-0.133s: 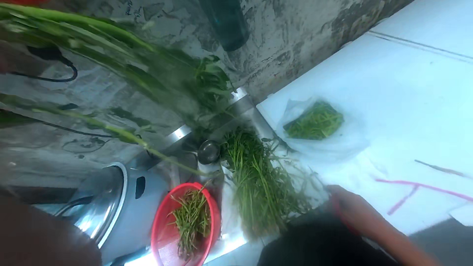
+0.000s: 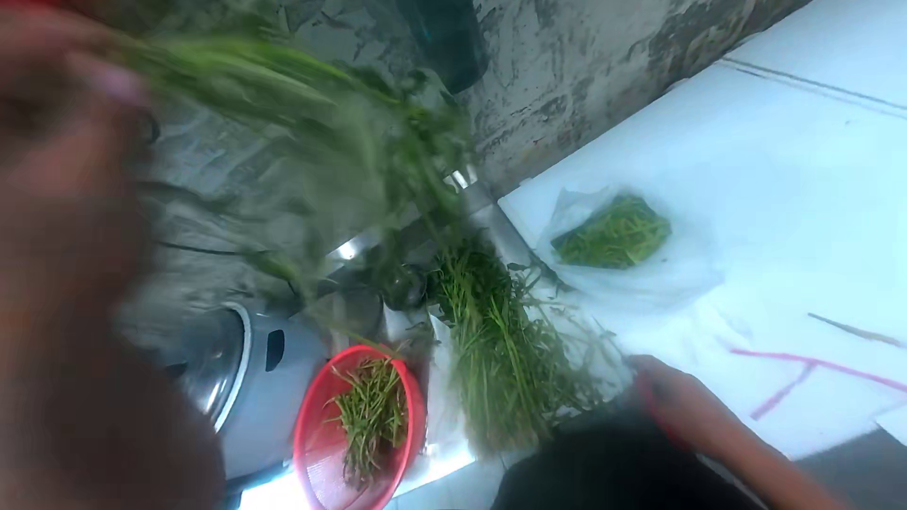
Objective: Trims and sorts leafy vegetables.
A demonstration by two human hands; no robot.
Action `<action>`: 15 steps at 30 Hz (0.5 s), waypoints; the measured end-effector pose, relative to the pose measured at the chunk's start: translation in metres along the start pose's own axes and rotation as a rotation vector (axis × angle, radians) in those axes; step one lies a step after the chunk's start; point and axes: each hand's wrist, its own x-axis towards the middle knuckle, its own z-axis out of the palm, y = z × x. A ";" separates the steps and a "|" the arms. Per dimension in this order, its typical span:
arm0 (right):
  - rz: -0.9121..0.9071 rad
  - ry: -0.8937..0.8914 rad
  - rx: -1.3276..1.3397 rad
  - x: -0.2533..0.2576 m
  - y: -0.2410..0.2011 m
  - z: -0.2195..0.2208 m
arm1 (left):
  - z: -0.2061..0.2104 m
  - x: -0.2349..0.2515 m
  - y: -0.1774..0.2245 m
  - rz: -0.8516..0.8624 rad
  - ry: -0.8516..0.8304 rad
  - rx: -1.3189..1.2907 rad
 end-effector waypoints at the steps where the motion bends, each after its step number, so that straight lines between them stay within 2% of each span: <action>1: -0.005 -0.008 -0.004 0.002 -0.001 0.000 | 0.028 -0.014 0.014 0.025 -0.139 0.108; 3: -0.022 -0.019 -0.010 0.004 -0.004 0.000 | 0.089 -0.030 0.017 -0.021 -0.408 0.141; 5: -0.018 -0.019 -0.017 0.004 -0.005 0.000 | 0.139 -0.045 -0.004 -0.090 -0.464 0.102; 8: 0.017 -0.011 -0.016 0.000 0.001 -0.003 | 0.185 -0.071 -0.024 -0.237 -0.433 -0.015; 12: 0.045 0.014 -0.015 -0.002 0.005 -0.007 | 0.225 -0.125 -0.019 -0.454 -0.151 -0.234; 14: 0.050 0.024 -0.011 -0.003 0.008 -0.007 | 0.250 -0.163 -0.004 -0.570 -0.146 -0.310; 15: 0.053 0.022 -0.006 -0.003 0.008 -0.008 | 0.264 -0.185 0.004 -0.629 -0.210 -0.329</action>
